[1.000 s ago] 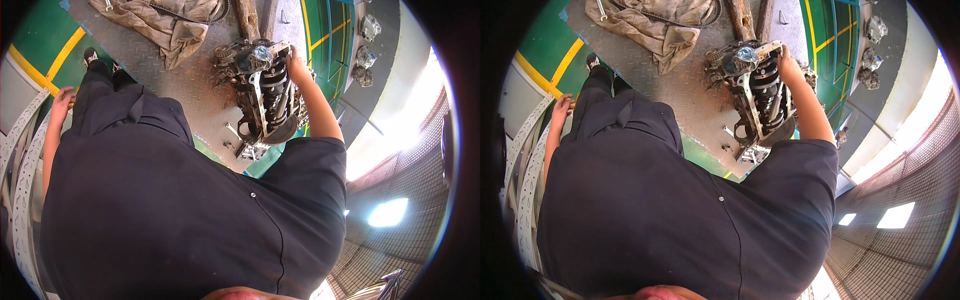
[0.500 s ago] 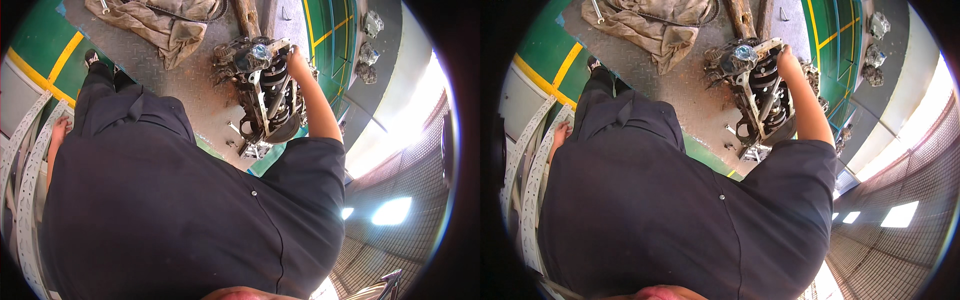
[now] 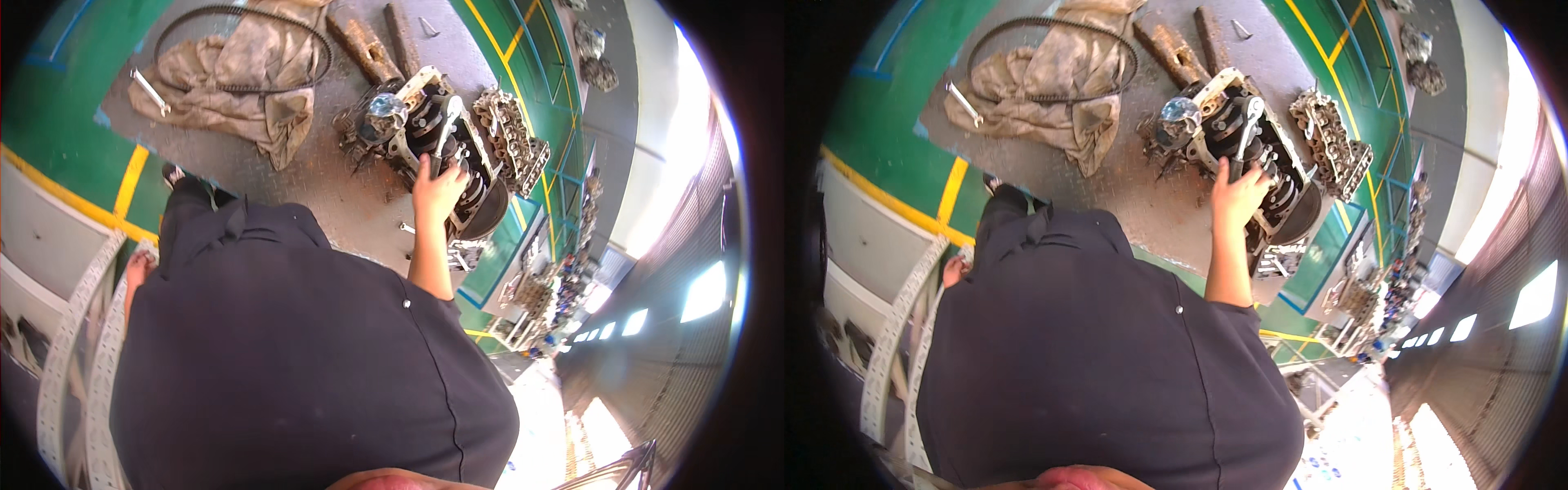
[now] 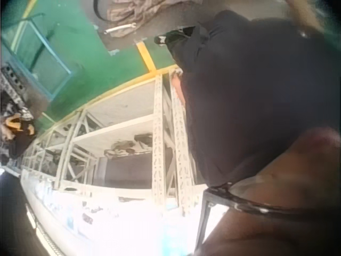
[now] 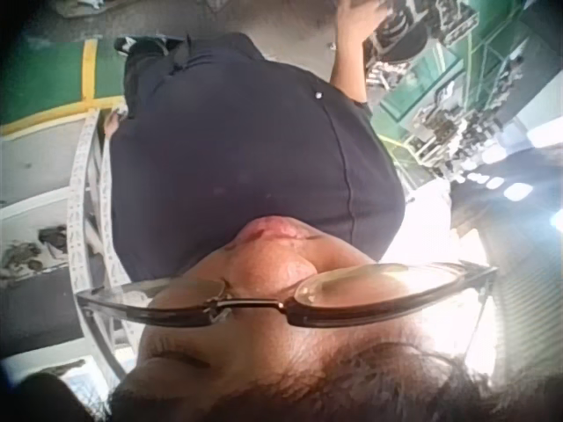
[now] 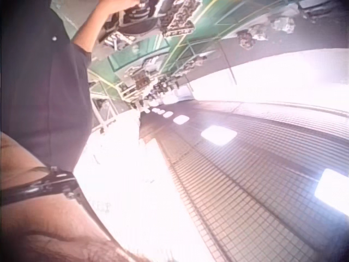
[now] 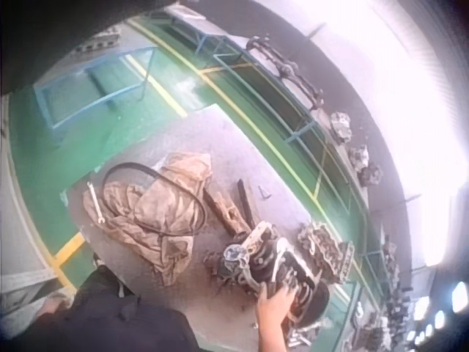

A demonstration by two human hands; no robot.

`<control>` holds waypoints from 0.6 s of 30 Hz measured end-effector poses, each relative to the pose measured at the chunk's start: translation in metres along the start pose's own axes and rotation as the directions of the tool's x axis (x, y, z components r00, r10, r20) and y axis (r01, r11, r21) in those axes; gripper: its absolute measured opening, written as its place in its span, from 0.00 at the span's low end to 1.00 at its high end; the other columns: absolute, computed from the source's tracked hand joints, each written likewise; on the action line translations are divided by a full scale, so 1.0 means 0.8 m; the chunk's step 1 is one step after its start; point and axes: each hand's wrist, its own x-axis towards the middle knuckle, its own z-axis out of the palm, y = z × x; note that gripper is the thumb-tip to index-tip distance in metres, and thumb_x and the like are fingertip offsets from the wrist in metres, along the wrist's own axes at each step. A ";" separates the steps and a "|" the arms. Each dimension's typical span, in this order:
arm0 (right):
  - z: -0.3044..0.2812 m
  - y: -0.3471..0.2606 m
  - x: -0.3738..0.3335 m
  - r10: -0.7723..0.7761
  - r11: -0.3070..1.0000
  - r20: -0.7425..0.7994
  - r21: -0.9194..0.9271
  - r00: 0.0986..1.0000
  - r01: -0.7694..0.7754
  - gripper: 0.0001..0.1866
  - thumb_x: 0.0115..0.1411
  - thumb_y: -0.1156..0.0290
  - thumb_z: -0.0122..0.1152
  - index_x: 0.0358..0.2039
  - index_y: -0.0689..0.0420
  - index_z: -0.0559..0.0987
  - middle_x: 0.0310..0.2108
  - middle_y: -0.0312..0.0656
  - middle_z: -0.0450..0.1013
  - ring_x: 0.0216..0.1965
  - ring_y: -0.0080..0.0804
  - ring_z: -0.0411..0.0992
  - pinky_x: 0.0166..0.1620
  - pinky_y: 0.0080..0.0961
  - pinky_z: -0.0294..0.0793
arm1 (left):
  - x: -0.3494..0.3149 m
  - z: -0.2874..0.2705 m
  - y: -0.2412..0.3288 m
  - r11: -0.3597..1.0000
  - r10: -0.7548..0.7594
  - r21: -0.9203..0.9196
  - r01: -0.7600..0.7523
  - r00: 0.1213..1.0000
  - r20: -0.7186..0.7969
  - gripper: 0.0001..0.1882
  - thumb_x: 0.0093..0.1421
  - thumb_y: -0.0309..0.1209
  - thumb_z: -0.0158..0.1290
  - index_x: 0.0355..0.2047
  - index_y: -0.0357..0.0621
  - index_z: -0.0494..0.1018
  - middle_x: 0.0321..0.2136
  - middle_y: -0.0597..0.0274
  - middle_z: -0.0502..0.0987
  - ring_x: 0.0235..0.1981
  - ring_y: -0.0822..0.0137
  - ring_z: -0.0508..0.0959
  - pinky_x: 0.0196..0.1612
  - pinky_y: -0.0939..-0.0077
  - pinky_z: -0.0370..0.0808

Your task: The person is using various tools to disassemble and inspect components of a vehicle engine crankshaft at a workbench.

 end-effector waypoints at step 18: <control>-0.016 -0.036 0.006 0.389 0.854 0.424 0.168 0.818 -0.493 0.24 0.63 0.51 0.50 0.41 0.64 0.67 0.34 0.63 0.74 0.38 0.60 0.74 0.42 0.48 0.73 | -0.033 0.083 0.190 0.958 -0.154 0.233 0.169 0.985 -0.081 0.13 0.63 0.31 0.44 0.48 0.49 0.69 0.32 0.61 0.77 0.24 0.69 0.77 0.22 0.74 0.70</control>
